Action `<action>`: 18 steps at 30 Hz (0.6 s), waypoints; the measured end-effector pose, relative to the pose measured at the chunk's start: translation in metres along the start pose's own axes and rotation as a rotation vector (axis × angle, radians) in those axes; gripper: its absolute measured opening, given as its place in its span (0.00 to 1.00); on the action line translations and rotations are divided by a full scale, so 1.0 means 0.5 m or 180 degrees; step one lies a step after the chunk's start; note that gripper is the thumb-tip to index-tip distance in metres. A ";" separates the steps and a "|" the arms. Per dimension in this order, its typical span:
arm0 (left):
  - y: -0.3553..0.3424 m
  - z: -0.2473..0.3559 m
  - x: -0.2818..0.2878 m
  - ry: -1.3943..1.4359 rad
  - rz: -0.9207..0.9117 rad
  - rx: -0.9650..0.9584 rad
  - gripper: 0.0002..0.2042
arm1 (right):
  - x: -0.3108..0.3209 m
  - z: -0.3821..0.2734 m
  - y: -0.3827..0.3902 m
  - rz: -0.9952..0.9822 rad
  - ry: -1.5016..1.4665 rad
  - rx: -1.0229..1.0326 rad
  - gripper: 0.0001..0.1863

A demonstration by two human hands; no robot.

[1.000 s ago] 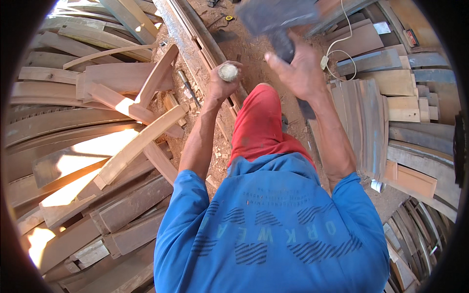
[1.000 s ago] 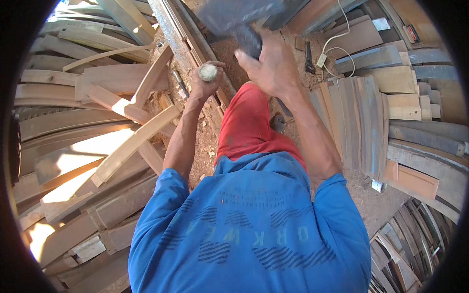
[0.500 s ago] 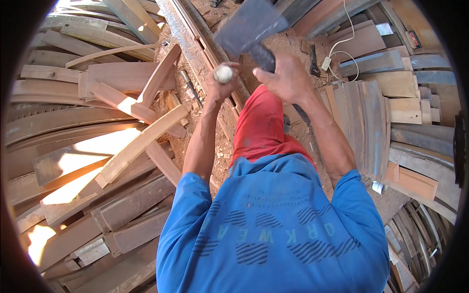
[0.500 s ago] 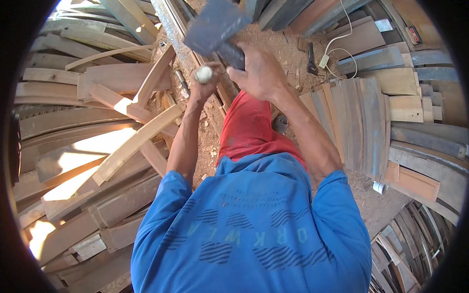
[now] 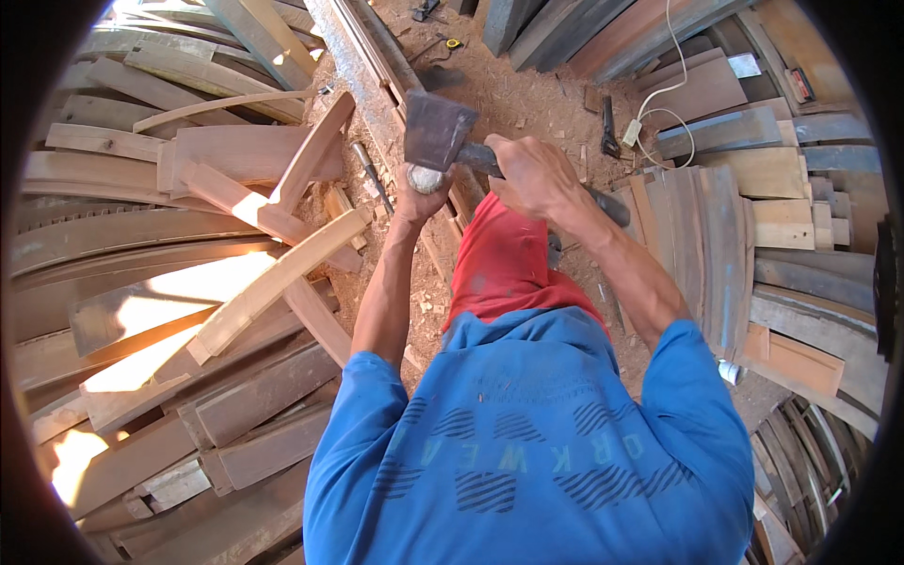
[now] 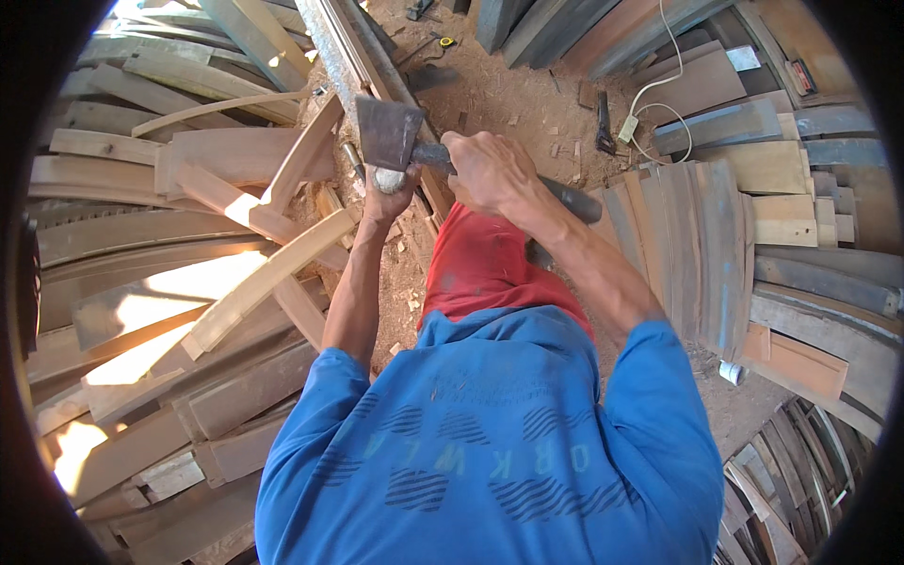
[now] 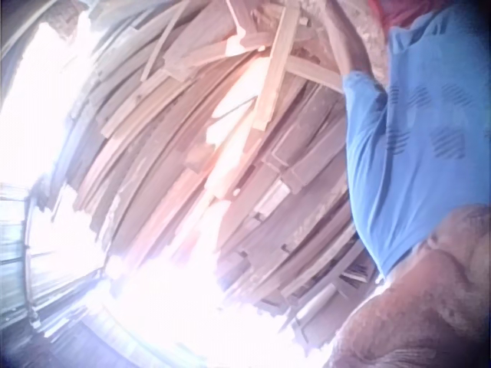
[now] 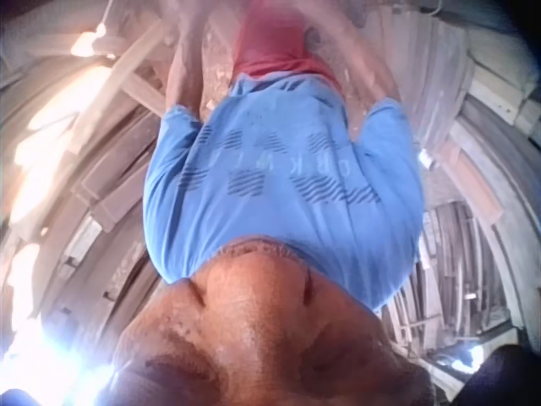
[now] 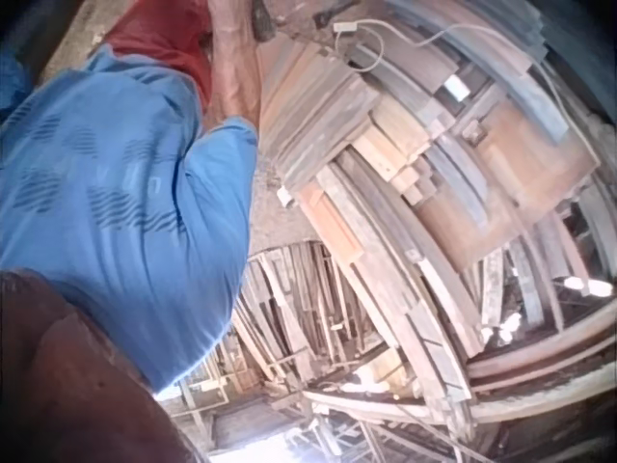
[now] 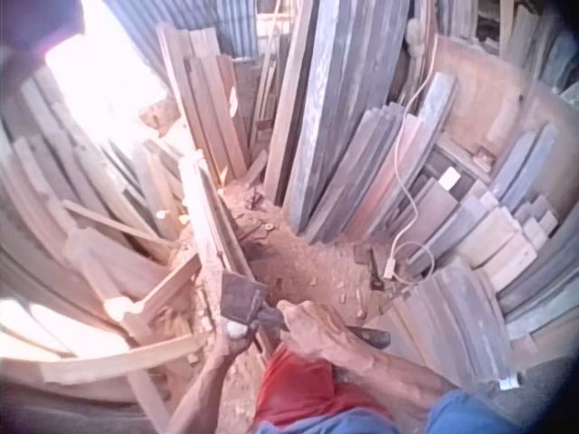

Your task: The person uses a mallet to strike a metal tool while carving a groove into a long wooden beam. They move along the beam, striking the tool repeatedly and then clearing wood chips with their hands.

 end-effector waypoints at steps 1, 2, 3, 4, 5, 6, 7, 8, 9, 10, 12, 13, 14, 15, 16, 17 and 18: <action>-0.003 0.003 -0.006 0.0022 0.0015 0.0185 0.20 | 0.004 0.003 0.010 -0.0067 -0.0219 -0.0119 0.20; 0.003 0.000 -0.012 0.0039 -0.0006 0.0383 0.22 | 0.004 0.003 0.025 0.0186 -0.0509 -0.0114 0.19; -0.002 -0.003 -0.030 -0.0110 -0.0042 0.0293 0.22 | 0.006 0.003 0.032 0.0456 -0.0781 -0.0068 0.18; -0.013 -0.009 -0.057 -0.0260 -0.0076 0.0204 0.22 | 0.006 0.002 0.035 0.0725 -0.1053 -0.0021 0.17; -0.024 0.000 -0.075 -0.0405 -0.0139 0.0100 0.22 | -0.002 0.005 0.034 0.0826 -0.1345 -0.0006 0.17; -0.029 0.033 -0.082 -0.0235 -0.0382 -0.0477 0.18 | -0.013 0.009 0.030 0.0926 -0.1636 0.0011 0.17; -0.037 0.025 -0.071 -0.0172 -0.0169 -0.0311 0.16 | -0.016 0.011 0.029 0.1027 -0.1927 0.0031 0.16; -0.043 0.005 -0.053 -0.0108 0.0099 -0.0125 0.14 | 0.000 0.002 0.032 0.0884 -0.1970 0.0054 0.18; -0.046 -0.019 -0.032 -0.0044 0.0357 0.0071 0.13 | 0.036 -0.013 0.044 0.0737 -0.2020 0.0064 0.20; -0.047 -0.036 -0.014 0.0010 0.0575 0.0255 0.12 | 0.064 -0.025 0.053 0.0621 -0.2082 0.0047 0.21; -0.053 0.007 0.013 0.0525 0.1057 0.0591 0.09 | 0.107 -0.027 0.074 0.0706 -0.2116 -0.0131 0.20; -0.058 0.004 0.019 0.0355 0.0988 0.0371 0.08 | 0.118 -0.031 0.082 0.0723 -0.2120 -0.0167 0.19; -0.060 0.015 0.011 0.0308 0.0923 0.0202 0.07 | 0.128 -0.025 0.093 0.0984 -0.2124 -0.0150 0.18; -0.059 0.025 0.003 0.0259 0.0860 0.0033 0.07 | 0.139 -0.022 0.102 0.1094 -0.2189 -0.0144 0.17; -0.059 0.036 -0.005 0.0210 0.0801 -0.0135 0.06 | 0.157 -0.020 0.109 0.1202 -0.2254 -0.0135 0.17; -0.057 0.047 -0.015 0.0275 0.0718 -0.0059 0.06 | 0.174 -0.020 0.121 0.1290 -0.2323 -0.0132 0.16; -0.057 0.064 -0.020 0.0329 0.0639 0.0018 0.06 | 0.210 -0.013 0.141 0.1769 -0.2214 -0.0049 0.13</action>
Point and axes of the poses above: each hand's wrist, its own y-axis away from the middle knuckle, its own x-axis out of the back of the hand, z = x × y, the point moved 5 cm from there along -y, towards the middle knuckle, and after that the axes turned 10 degrees about y, right-handed, at the moved point
